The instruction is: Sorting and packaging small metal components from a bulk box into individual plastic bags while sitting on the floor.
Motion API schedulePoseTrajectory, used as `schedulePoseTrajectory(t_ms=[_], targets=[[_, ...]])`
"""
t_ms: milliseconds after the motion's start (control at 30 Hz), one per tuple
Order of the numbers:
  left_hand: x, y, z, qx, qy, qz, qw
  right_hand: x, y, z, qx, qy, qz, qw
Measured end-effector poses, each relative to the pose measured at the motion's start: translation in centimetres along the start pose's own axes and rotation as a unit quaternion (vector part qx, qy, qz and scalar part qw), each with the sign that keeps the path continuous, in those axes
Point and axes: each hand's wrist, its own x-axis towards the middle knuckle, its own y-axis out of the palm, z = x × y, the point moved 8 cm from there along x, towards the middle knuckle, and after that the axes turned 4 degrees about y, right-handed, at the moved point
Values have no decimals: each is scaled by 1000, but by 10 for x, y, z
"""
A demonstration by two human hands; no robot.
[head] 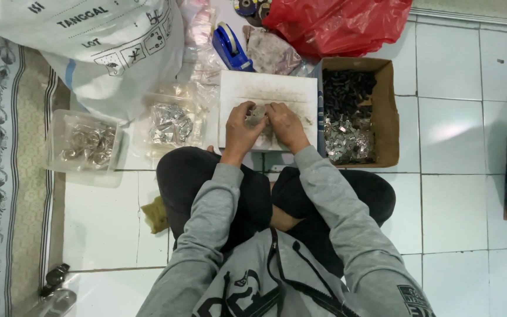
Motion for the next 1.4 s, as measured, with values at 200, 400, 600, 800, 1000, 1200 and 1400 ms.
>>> schedulePoseTrajectory(t_ms=[200, 400, 600, 800, 1000, 1200, 1400], targets=[[-1, 3, -1, 1, 23, -1, 1000, 1, -21, -5, 94, 38, 41, 994], [-3, 6, 4, 24, 42, 3, 999, -21, 31, -73, 401, 281, -28, 871], [-3, 5, -1, 22, 43, 7, 999, -16, 2, -65, 662, 316, -57, 677], [-5, 9, 4, 21, 50, 4, 999, -10, -2, -32, 603, 283, -105, 739], [-7, 13, 9, 23, 50, 7, 998, -17, -11, -13, 558, 303, -167, 754], [-8, 10, 5, -10, 35, -7, 999, -23, -20, -11, 524, 321, -199, 764], [-6, 6, 1, 17, 54, -28, 998, -26, -11, -14, 515, 332, -188, 767]])
